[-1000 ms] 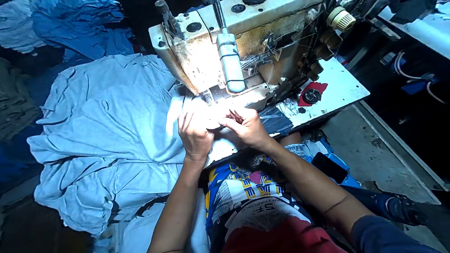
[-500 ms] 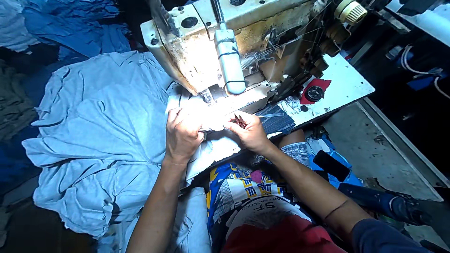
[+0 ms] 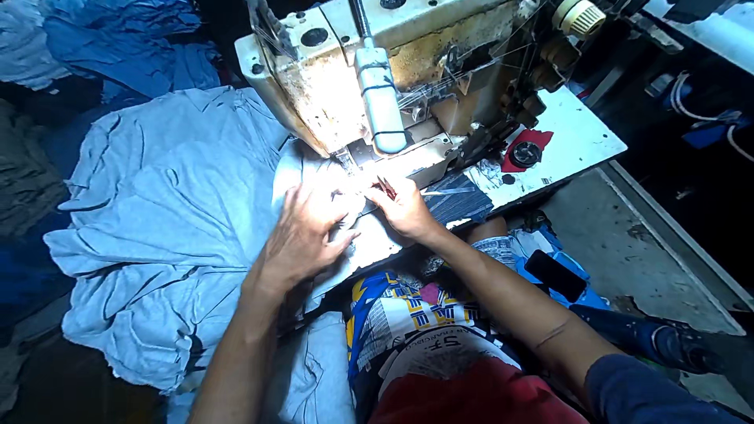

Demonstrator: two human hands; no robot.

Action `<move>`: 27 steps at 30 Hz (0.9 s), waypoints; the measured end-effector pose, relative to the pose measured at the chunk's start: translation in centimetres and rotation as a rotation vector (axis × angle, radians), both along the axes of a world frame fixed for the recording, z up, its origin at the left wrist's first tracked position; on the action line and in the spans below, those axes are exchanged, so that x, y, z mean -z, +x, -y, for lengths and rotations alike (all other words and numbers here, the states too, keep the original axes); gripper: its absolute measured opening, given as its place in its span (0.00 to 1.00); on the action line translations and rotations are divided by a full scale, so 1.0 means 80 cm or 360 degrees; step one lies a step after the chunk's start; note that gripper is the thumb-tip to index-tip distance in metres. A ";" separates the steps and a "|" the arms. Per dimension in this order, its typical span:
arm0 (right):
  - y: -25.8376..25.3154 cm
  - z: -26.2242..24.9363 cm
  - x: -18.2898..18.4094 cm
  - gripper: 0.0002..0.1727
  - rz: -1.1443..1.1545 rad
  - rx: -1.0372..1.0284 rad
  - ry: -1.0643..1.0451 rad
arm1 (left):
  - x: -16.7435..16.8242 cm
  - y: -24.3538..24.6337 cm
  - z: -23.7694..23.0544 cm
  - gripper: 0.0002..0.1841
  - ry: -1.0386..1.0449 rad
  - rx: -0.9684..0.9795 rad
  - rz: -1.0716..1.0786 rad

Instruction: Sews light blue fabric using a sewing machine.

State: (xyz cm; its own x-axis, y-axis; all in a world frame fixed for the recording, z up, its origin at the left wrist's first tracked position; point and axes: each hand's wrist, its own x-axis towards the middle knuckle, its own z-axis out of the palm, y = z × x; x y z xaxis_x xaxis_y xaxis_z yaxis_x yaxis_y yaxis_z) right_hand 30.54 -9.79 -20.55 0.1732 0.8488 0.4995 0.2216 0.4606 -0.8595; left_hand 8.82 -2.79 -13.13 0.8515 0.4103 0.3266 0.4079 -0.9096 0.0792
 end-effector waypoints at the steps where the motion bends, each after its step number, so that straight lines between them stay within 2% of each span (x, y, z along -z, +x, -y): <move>1: 0.001 0.001 0.001 0.08 0.0038 0.0011 -0.0001 | -0.009 -0.014 -0.005 0.25 0.0027 -0.0047 -0.0054; 3: 0.003 0.001 -0.005 0.08 0.0139 0.0037 -0.0013 | -0.032 -0.050 -0.021 0.29 0.0094 -0.0237 -0.0147; 5: 0.006 -0.003 -0.013 0.08 0.0252 0.0011 -0.0041 | -0.056 -0.081 -0.026 0.26 0.0039 -0.0344 -0.0070; 8: 0.014 -0.006 -0.029 0.12 0.0438 -0.0114 -0.0093 | -0.079 -0.080 0.006 0.18 -0.0167 -0.0118 0.0282; 11: 0.018 0.018 -0.051 0.08 0.0482 -0.0364 -0.0096 | -0.079 -0.052 0.056 0.14 -0.0333 0.0159 0.0437; 14: 0.022 0.043 -0.049 0.07 0.0507 -0.0581 0.0042 | -0.050 -0.036 0.081 0.11 -0.0519 0.0334 0.0533; 17: 0.023 0.070 -0.027 0.08 0.0534 -0.0540 0.0059 | -0.005 -0.015 0.088 0.14 -0.0509 0.0274 0.0672; 21: 0.019 0.087 -0.009 0.08 0.0381 -0.0455 0.0042 | 0.066 0.028 0.091 0.34 0.0108 -0.0202 0.0602; 24: 0.017 0.094 -0.004 0.07 0.0243 -0.0374 -0.0010 | 0.107 0.031 0.063 0.23 0.0399 -0.0311 0.0592; 27: 0.020 0.099 0.002 0.07 0.0122 -0.0318 -0.0095 | 0.095 0.016 0.047 0.11 0.0428 -0.0277 0.0549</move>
State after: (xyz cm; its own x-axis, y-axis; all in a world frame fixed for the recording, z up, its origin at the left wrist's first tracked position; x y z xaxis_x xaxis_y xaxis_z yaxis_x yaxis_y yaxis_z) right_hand 32.12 -17.73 -20.70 -0.0378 0.8910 0.4524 0.1968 0.4505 -0.8708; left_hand 10.13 -6.54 -20.75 0.6005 0.3992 0.6929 0.5473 -0.8369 0.0078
